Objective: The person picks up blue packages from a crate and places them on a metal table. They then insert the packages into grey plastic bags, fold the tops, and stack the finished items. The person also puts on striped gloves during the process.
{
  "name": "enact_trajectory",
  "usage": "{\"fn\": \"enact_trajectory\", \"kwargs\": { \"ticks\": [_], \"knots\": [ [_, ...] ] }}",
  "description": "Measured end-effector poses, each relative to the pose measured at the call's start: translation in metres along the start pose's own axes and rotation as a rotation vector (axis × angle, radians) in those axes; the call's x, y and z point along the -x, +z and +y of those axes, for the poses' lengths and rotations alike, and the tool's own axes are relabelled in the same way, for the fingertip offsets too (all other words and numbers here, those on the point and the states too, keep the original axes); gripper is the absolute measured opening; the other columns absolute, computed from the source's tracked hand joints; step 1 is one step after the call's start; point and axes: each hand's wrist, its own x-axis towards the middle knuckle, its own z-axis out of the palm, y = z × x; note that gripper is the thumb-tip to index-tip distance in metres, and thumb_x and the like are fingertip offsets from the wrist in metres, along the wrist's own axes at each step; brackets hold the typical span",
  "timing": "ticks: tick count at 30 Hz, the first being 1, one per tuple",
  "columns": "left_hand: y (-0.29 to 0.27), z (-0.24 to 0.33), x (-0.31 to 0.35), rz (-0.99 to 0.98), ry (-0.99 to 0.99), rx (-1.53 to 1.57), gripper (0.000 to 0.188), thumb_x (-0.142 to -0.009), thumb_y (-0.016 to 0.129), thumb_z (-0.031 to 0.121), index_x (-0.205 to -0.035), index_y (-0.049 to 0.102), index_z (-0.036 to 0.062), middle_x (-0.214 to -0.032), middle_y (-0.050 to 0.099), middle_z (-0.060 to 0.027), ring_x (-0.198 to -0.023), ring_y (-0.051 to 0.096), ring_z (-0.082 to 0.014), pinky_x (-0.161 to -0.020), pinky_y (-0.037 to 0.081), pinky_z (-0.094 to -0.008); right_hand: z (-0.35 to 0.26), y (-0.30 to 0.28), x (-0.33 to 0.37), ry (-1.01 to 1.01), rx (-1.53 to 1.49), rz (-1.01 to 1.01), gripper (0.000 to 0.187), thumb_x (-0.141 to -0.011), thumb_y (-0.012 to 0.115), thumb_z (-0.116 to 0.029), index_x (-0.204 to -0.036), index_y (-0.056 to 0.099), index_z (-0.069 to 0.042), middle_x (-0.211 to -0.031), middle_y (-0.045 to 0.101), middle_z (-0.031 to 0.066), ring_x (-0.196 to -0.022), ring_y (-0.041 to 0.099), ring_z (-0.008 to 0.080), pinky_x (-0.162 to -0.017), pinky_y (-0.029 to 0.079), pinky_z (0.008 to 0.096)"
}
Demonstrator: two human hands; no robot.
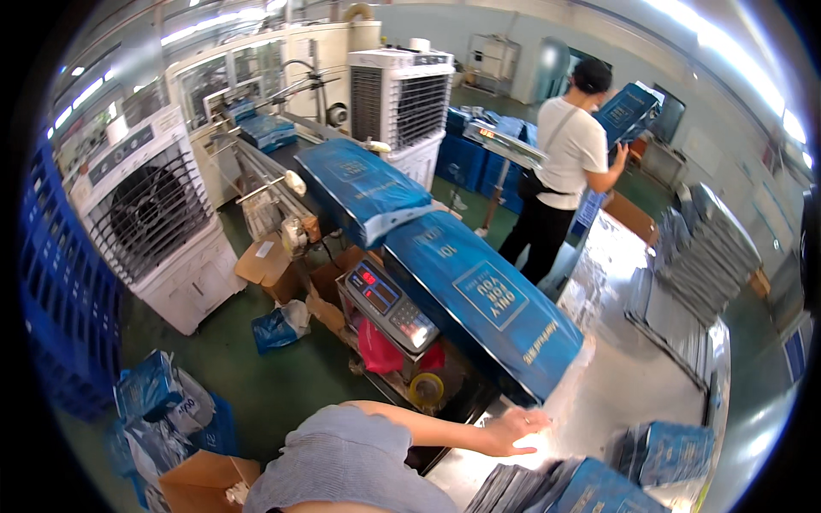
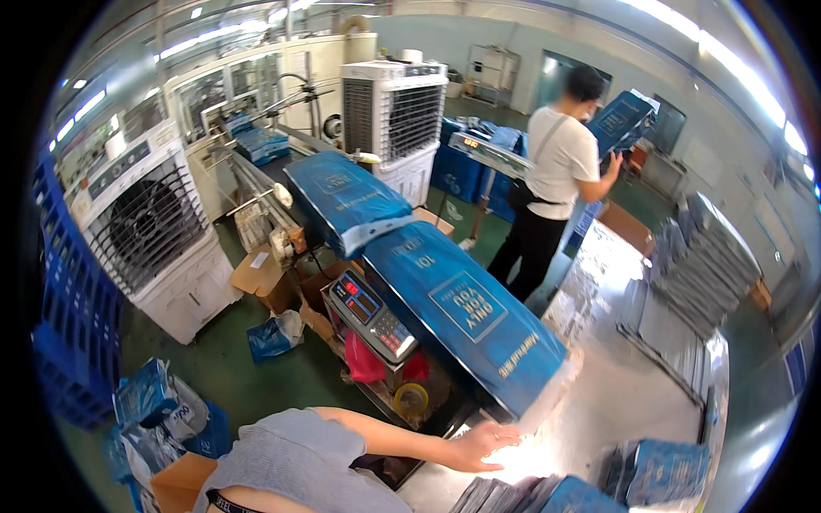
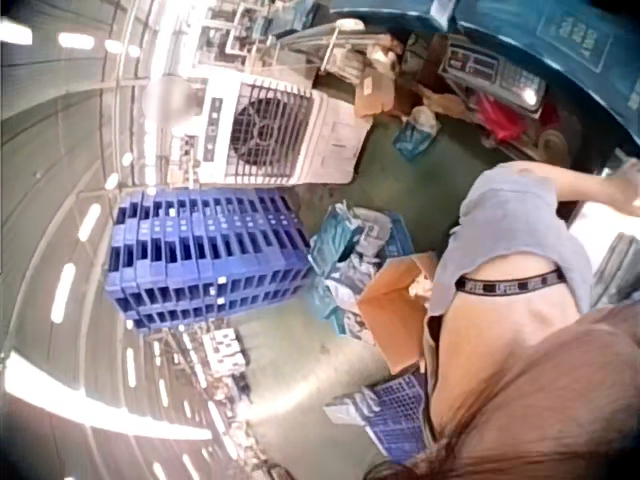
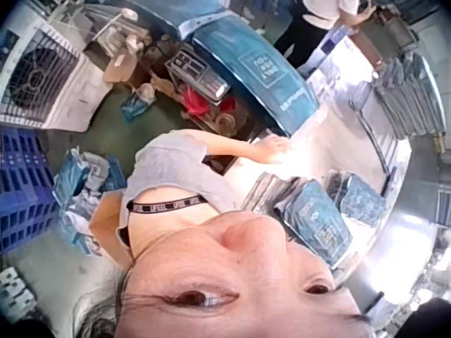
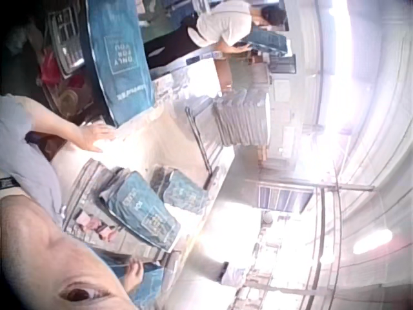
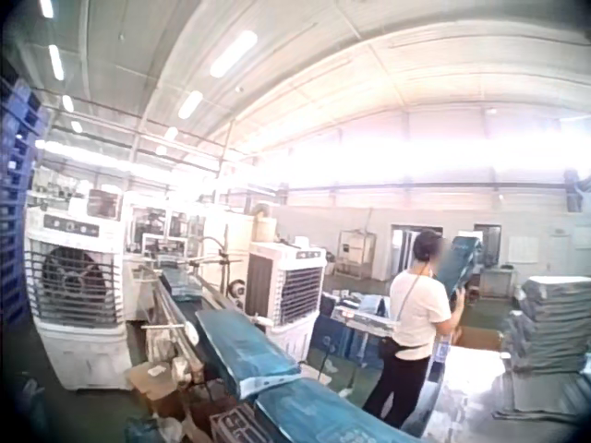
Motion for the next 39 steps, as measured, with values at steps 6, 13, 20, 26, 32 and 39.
{"fn": "enact_trajectory", "kwargs": {
  "ticks": [6,13,20,26,32,39],
  "knots": [
    [-0.120,-0.080,-0.029,0.164,-0.111,-0.667,0.073,-0.074,0.062,0.041,-0.130,0.035,0.0023,-0.137,0.028,-0.0234,-0.129,0.022,-0.0355,-0.103,0.017,-0.0455,-0.008,0.222,-0.079,-0.844,0.473,-0.426,0.044,-0.084,0.060,-0.021,-0.117,0.048,0.005,-0.115,0.054,0.0205,-0.107,0.051,0.0305,-0.094,0.037,0.0421],
    [-0.114,-0.153,-0.061,0.004,-0.287,-0.644,0.069,-0.085,0.037,0.054,-0.134,0.033,0.0055,-0.140,0.024,-0.0239,-0.132,0.017,-0.0371,-0.105,0.010,-0.0483,-0.045,0.407,-0.112,-0.481,0.122,-0.650,0.045,-0.084,0.055,-0.024,-0.118,0.045,0.004,-0.119,0.049,0.0216,-0.110,0.048,0.0268,-0.091,0.040,0.0410],
    [-0.109,-0.142,-0.063,-0.056,-0.324,-0.640,0.068,-0.086,0.033,0.053,-0.136,0.028,0.0067,-0.143,0.018,-0.0216,-0.134,0.012,-0.0344,-0.106,0.006,-0.0471,0.001,0.432,-0.088,-0.094,-0.061,-0.561,0.057,-0.080,0.054,-0.041,-0.120,0.041,-0.002,-0.118,0.049,0.0194,-0.106,0.050,0.0274,-0.088,0.042,0.0410],
    [-0.100,-0.132,-0.044,-0.155,-0.180,-0.584,0.064,-0.087,0.034,0.050,-0.136,0.030,0.0088,-0.143,0.017,-0.0215,-0.134,0.010,-0.0339,-0.107,0.005,-0.0455,0.053,0.435,-0.079,0.310,-0.272,-0.560,0.068,-0.077,0.054,-0.056,-0.121,0.037,-0.007,-0.117,0.048,0.0176,-0.103,0.052,0.0278,-0.084,0.044,0.0410],
    [-0.106,-0.144,-0.045,-0.159,0.003,-0.477,0.068,-0.079,0.047,0.050,-0.130,0.039,0.0053,-0.137,0.029,-0.0230,-0.130,0.024,-0.0344,-0.105,0.016,-0.0481,-0.024,0.440,-0.017,0.475,-0.759,-0.593,0.072,-0.067,0.068,-0.056,-0.104,0.047,0.003,-0.090,0.059,0.0138,-0.085,0.057,0.0263,-0.079,0.049,0.0356],
    [-0.167,-0.247,-0.113,0.117,-0.203,-0.713,0.062,-0.080,0.046,0.047,-0.123,0.044,0.0037,-0.132,0.039,-0.0138,-0.125,0.030,-0.0288,-0.101,0.019,-0.0515,-0.050,0.485,-0.030,0.619,-0.923,-0.567,0.092,-0.063,0.067,-0.063,-0.121,0.037,0.002,-0.115,0.045,0.0201,-0.103,0.047,0.0306,-0.089,0.042,0.0405]
  ]
}}
